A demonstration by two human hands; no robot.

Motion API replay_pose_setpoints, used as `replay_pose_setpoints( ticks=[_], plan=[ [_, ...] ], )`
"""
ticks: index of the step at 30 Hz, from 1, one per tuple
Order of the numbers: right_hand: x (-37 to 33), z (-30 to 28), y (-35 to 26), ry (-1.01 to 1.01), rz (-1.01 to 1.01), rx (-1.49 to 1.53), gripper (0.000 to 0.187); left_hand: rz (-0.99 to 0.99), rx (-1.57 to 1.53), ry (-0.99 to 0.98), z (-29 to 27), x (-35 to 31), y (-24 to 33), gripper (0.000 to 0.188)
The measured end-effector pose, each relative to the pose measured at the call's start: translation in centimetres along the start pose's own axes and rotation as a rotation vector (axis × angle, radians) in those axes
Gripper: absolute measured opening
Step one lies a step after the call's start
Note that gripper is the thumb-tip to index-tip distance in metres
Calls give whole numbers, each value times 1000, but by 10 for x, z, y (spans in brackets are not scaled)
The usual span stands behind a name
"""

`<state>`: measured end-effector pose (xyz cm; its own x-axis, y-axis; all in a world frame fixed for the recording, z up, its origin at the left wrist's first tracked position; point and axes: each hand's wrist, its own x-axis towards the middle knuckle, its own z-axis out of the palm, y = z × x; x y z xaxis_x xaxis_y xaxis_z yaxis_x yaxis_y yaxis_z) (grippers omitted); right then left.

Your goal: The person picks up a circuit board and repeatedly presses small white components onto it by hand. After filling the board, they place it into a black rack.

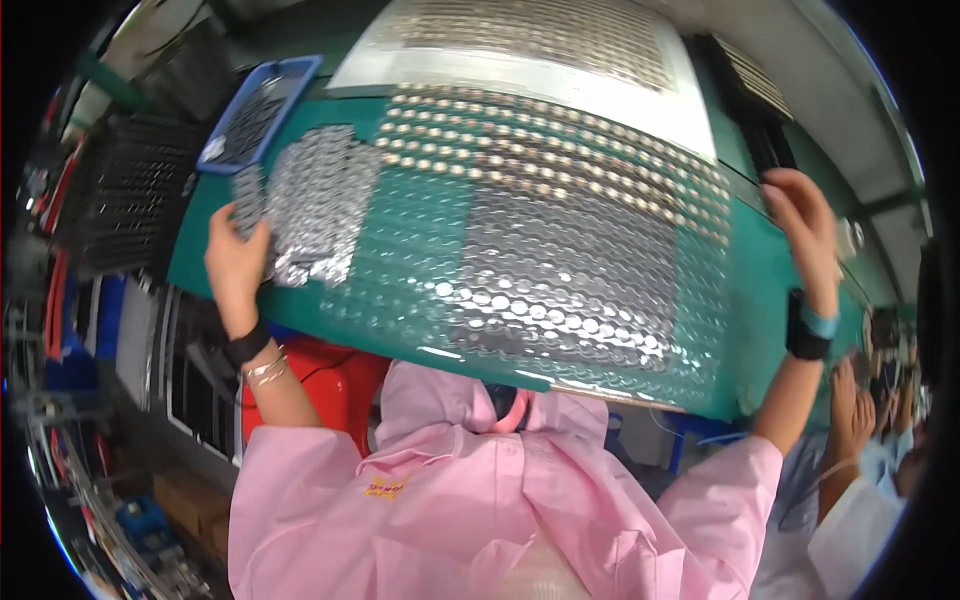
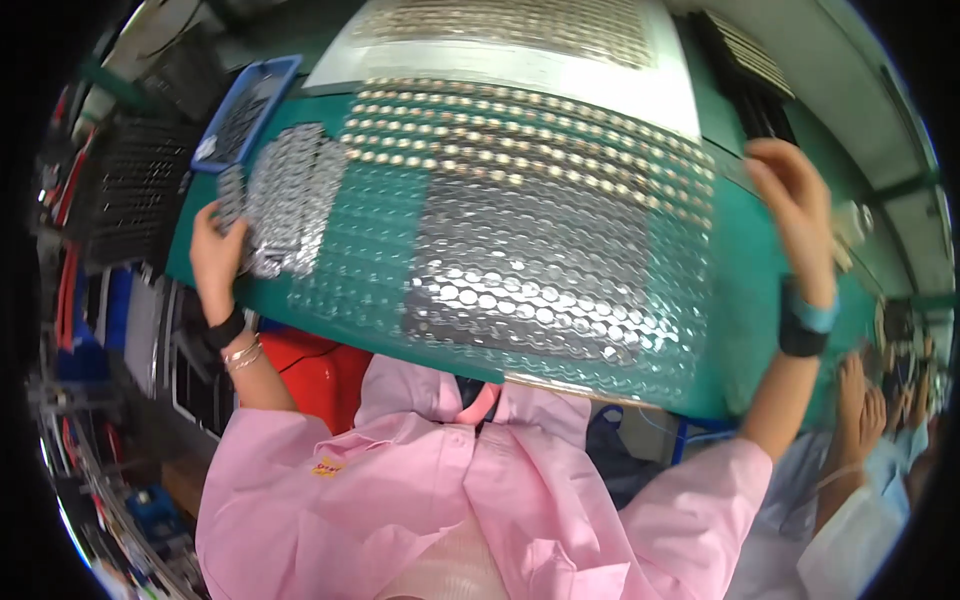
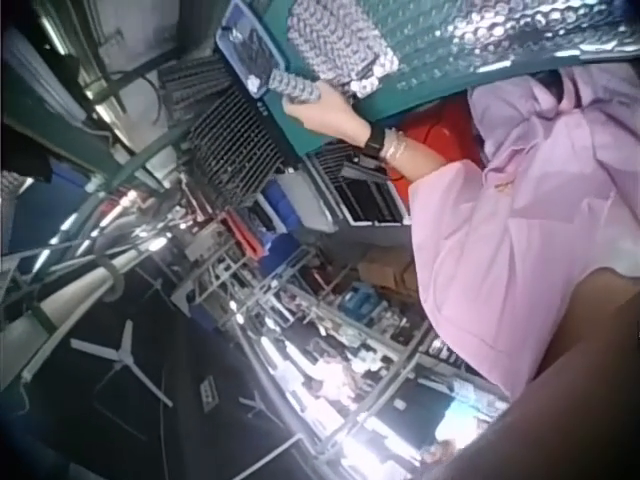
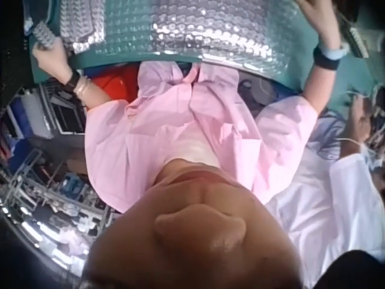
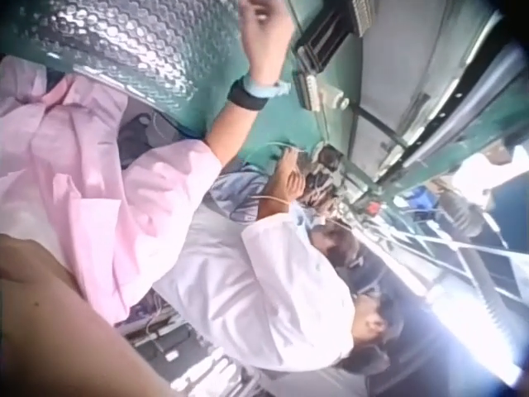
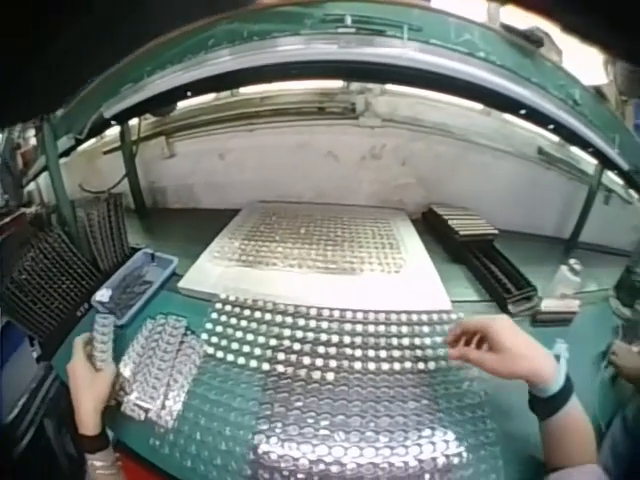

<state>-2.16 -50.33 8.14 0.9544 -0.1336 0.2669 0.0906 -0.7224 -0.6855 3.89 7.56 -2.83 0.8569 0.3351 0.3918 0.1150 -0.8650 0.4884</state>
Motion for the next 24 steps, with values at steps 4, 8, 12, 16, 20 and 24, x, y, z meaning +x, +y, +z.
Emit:
replay_pose_setpoints(
  ticks=[4,8,12,16,20,24],
  plan=[
    [-2,55,-24,-306,-107,-140,13,34,107,182,-17,-10,21,53],
    [-3,67,2,-334,-167,-245,14,-63,-243,217,-23,-18,58,53],
    [-5,63,12,-247,-125,-253,15,214,-82,105,-11,-14,66,54],
    [-10,64,11,-277,-118,-253,15,105,13,-25,-8,-16,73,55],
    [-9,68,5,-273,-90,-199,16,75,58,-104,-11,-14,64,55],
    [-7,70,2,-280,-32,-166,16,179,40,-124,0,-13,48,54]
  ],
)
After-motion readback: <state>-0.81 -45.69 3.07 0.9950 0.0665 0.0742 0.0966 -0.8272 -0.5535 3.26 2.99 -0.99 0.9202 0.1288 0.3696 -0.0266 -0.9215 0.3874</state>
